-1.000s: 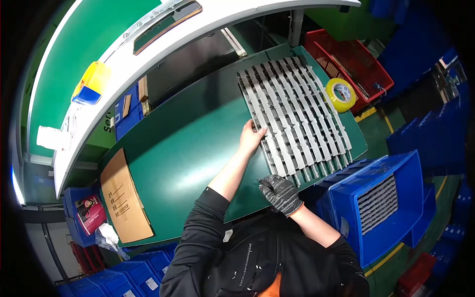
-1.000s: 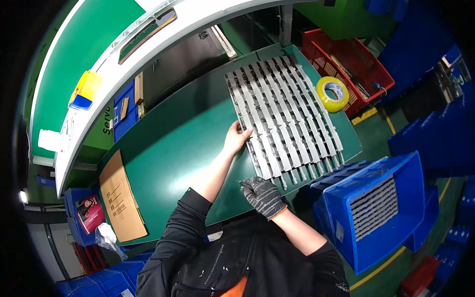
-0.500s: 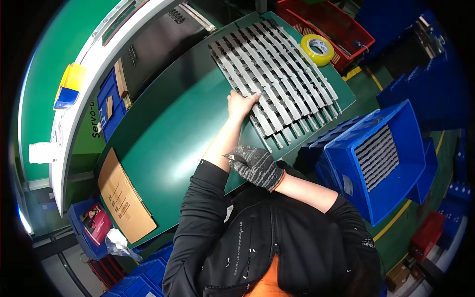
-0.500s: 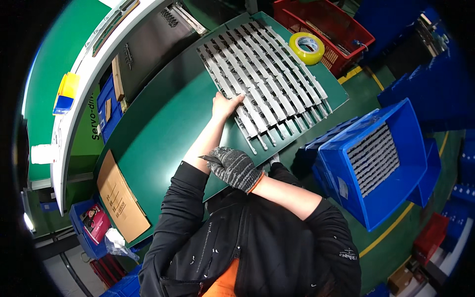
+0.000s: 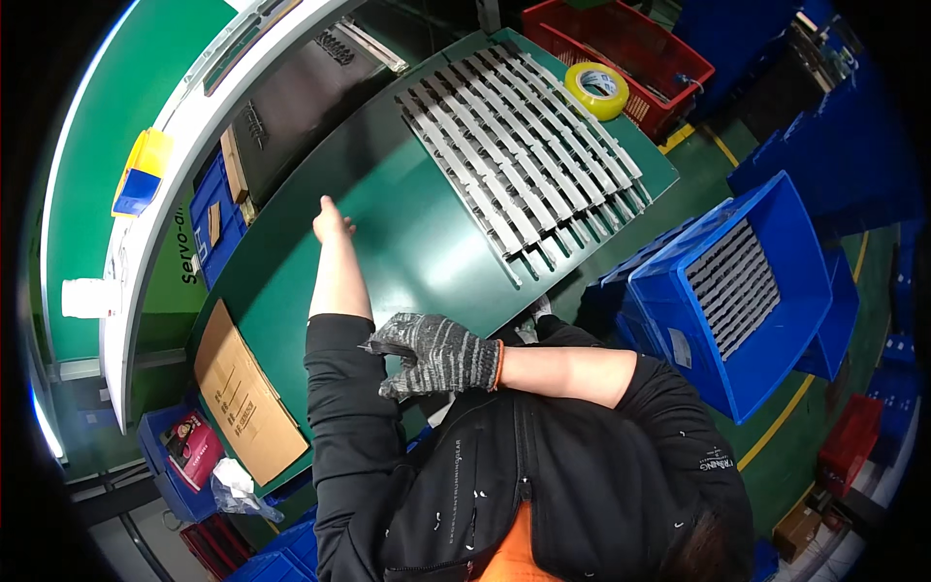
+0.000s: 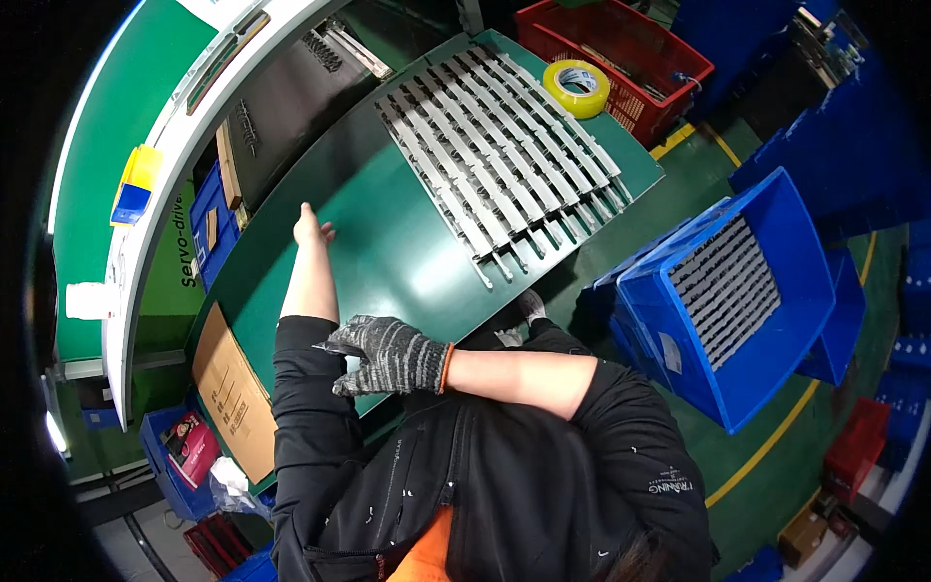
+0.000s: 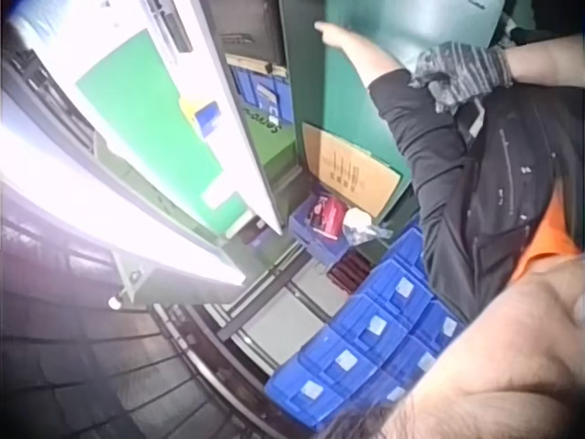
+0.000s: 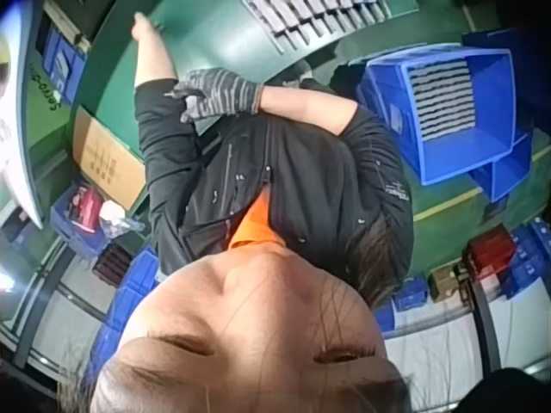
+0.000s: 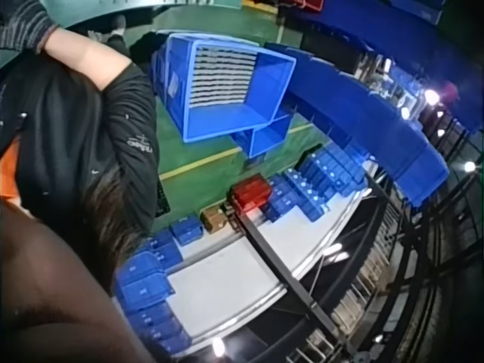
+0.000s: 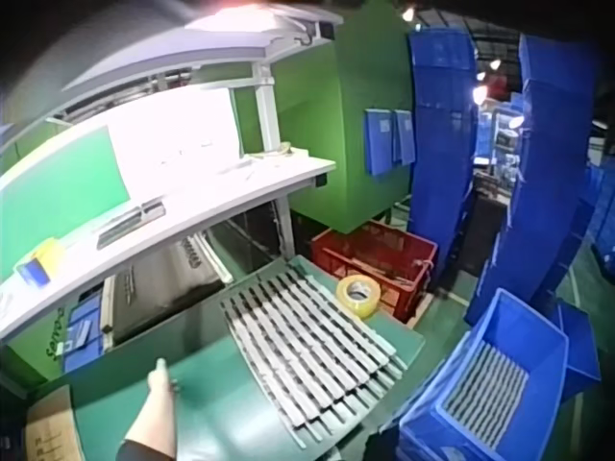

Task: The person trims excess material from molded plastic components using a blade, stacks the trimmed components on the workbench, and places the stacks into a blue bin.

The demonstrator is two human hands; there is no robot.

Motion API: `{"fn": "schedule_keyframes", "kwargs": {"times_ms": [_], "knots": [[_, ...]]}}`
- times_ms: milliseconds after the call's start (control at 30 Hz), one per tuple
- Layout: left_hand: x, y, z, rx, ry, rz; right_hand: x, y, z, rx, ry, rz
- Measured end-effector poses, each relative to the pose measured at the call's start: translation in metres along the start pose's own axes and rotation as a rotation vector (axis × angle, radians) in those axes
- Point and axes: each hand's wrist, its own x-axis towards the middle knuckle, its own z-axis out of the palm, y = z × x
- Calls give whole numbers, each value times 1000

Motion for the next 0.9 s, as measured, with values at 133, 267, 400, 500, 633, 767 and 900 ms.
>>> {"fn": "schedule_keyframes", "kwargs": {"times_ms": [133,267,400,500,633,767,900], "knots": [[10,-2,-35,-174,28,-162,-2,3,15,203,-4,20],[31,-13,-56,-364,47,-268,6,19,36,399,-54,-71],[34,-17,-61,-551,-46,-287,15,6,30,628,-294,127],[43,-14,-64,-685,-34,-312,22,3,30,563,-362,96],[53,-12,-62,-909,43,-412,27,-3,24,752,-651,252],[70,-3,-55,-991,-4,-313,30,32,25,814,-682,221],[109,9,-61,-642,-99,-193,30,97,4,673,-189,720]]}}
